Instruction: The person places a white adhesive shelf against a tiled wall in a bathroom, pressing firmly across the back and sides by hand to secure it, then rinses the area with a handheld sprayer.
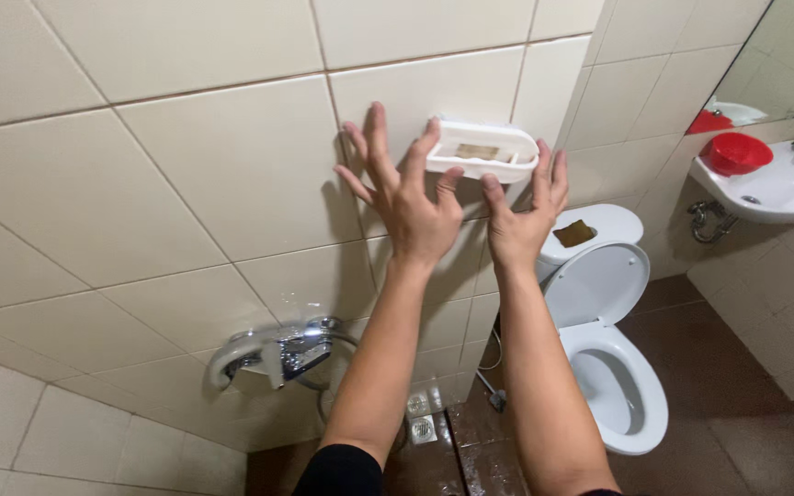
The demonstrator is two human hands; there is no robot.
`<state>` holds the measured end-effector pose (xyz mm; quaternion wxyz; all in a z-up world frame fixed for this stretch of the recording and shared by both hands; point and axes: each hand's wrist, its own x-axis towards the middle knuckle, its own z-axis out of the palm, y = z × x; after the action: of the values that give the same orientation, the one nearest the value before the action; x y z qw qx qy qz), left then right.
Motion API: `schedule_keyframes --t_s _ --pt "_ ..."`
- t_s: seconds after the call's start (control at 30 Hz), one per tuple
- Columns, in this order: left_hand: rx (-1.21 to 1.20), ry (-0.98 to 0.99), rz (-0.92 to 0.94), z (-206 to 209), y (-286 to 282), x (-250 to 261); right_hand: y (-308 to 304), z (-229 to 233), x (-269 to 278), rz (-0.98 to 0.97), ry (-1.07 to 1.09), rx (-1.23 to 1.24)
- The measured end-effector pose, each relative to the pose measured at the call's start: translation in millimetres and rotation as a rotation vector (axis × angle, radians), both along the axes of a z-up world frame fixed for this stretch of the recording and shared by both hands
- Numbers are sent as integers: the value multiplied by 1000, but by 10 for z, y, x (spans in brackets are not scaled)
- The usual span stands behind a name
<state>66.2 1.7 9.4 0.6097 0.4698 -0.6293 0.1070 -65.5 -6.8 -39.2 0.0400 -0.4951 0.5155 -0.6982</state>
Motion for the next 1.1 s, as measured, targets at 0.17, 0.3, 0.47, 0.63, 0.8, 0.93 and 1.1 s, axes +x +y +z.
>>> schedule_keyframes --t_s 0.17,0.3,0.47,0.63,0.8,0.93,1.1 --pt "-36 48 67 19 -16 540 88 181 521 -8 74 -32" --pt "-61 100 68 4 62 991 160 304 995 45 74 -94" --pt "-84 158 84 -12 132 1563 280 392 1555 38 165 -76" --pt "-81 217 115 -66 274 2120 396 450 2104 72 238 -101" --pt "-61 241 168 -170 340 2606 496 436 2579 125 267 -118" --pt "-78 260 196 -279 371 2879 479 413 2831 132 311 -157" --pt "-83 265 201 -334 335 2964 468 426 2893 132 343 -177"
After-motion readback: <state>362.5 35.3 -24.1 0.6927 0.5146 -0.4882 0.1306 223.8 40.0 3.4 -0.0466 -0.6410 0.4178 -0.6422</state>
